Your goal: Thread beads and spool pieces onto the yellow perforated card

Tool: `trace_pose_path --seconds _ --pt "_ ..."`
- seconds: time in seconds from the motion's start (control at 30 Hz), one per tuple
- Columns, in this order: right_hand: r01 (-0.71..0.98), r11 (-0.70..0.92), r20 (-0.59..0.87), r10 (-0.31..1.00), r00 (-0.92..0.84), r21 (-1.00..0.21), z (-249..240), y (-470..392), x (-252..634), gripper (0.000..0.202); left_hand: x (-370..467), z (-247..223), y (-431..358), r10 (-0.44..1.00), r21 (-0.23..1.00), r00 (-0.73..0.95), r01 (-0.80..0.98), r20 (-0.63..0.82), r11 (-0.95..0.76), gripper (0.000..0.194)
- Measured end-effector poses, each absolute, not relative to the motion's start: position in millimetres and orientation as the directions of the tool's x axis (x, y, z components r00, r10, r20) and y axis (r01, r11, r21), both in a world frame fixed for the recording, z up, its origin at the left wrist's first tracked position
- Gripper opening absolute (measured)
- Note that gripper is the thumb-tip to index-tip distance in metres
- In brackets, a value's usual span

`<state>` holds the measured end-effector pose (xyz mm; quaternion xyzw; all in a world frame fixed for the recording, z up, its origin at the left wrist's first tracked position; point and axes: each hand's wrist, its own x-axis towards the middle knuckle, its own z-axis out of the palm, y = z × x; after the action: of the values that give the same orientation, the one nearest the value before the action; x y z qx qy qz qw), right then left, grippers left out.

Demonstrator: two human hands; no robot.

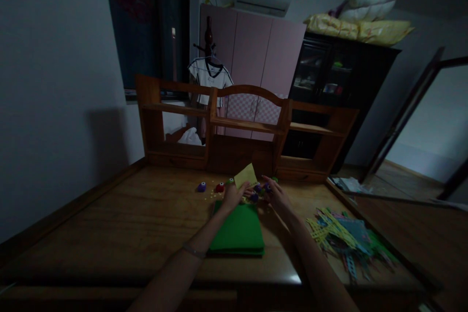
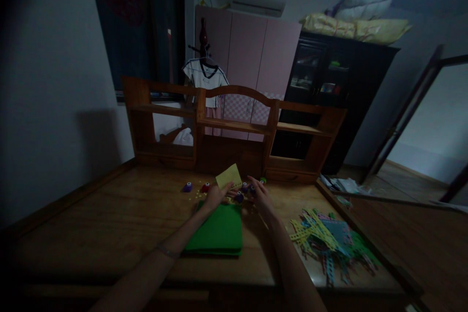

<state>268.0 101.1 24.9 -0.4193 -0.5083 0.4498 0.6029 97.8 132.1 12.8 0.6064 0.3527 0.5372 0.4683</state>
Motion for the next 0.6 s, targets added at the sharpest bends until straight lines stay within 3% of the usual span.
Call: trace_pose_path --seconds 0.23,0.6 --pt "-0.171 0.2 0.186 0.978 0.095 -0.965 19.7 103.9 266.1 0.042 93.5 4.4 141.4 0.944 0.951 0.122 0.002 0.308 -0.31 0.034" --pt "-0.156 0.254 0.253 0.967 0.027 -0.955 25.8 97.2 267.5 0.033 84.9 12.5 139.4 0.987 0.982 -0.001 -0.1 0.162 -0.162 0.031"
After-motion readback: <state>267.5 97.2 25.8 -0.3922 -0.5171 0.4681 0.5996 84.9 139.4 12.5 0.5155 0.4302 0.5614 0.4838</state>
